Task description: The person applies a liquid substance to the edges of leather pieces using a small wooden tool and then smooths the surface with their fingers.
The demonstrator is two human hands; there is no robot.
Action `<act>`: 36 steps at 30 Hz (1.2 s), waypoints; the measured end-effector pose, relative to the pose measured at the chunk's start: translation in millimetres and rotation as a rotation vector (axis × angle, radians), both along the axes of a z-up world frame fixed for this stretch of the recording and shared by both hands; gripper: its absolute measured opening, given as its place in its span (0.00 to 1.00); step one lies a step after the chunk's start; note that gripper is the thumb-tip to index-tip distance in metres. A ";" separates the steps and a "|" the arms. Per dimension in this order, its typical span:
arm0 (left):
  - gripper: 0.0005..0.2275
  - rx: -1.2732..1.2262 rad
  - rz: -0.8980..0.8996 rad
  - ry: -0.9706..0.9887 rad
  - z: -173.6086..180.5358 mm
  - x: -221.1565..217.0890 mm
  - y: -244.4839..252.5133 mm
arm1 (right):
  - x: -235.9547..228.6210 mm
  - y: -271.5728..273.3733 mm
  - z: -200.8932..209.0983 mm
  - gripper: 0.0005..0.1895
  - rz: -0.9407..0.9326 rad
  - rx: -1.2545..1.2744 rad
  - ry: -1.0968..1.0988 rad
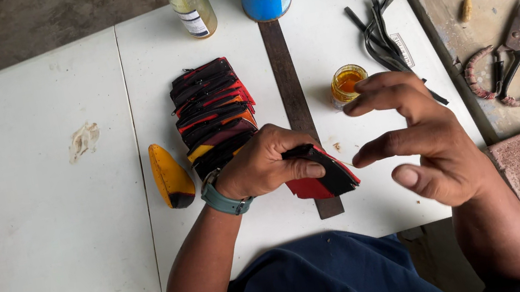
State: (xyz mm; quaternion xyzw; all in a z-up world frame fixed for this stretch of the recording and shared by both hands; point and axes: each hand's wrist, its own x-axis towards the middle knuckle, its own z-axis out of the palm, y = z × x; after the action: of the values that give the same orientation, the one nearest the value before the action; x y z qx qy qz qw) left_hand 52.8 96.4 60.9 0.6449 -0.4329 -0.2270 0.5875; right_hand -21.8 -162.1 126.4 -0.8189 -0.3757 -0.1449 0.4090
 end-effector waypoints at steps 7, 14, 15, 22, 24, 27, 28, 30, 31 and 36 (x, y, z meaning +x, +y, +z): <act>0.08 -0.110 0.002 0.082 6.4 -0.5 7.6 | -38.6 -4.2 8.6 0.21 -0.149 -0.143 -0.246; 0.09 -0.059 -0.142 -0.062 19.9 -1.4 -3.3 | -13.8 7.1 10.3 0.25 -0.161 -0.201 -0.222; 0.10 -0.067 -0.153 -0.066 21.9 0.6 -3.6 | -15.4 9.1 11.7 0.25 -0.129 -0.190 -0.240; 0.08 0.042 -0.144 -0.018 24.3 -3.0 4.3 | -22.6 9.1 7.8 0.27 -0.080 -0.165 -0.252; 0.09 0.048 -0.112 -0.062 26.6 -2.4 6.8 | -17.9 6.9 8.4 0.27 -0.118 -0.192 -0.230; 0.10 -0.071 -0.093 -0.060 26.5 -0.1 7.4 | -18.9 3.7 6.1 0.26 -0.086 -0.214 -0.241; 0.10 -0.123 -0.092 -0.039 25.3 -1.9 9.9 | -24.3 4.2 1.8 0.25 -0.061 -0.209 -0.243; 0.07 -0.079 0.106 -0.191 24.1 -7.1 15.0 | -37.9 -2.6 -2.4 0.23 -0.148 -0.188 -0.283; 0.06 -0.059 0.205 -0.273 23.8 -9.4 15.7 | -42.8 -6.7 -4.2 0.22 -0.192 -0.179 -0.310; 0.14 -0.200 0.615 -0.683 15.0 -35.8 0.4 | -54.7 12.5 -29.7 0.29 -0.513 0.037 -0.243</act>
State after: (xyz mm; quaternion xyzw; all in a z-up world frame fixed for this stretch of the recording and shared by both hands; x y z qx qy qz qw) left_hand 17.1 96.8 75.8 0.7214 -0.4100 0.2258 0.5104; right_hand -76.6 -149.6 96.7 -0.8562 -0.1997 -0.3478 0.3257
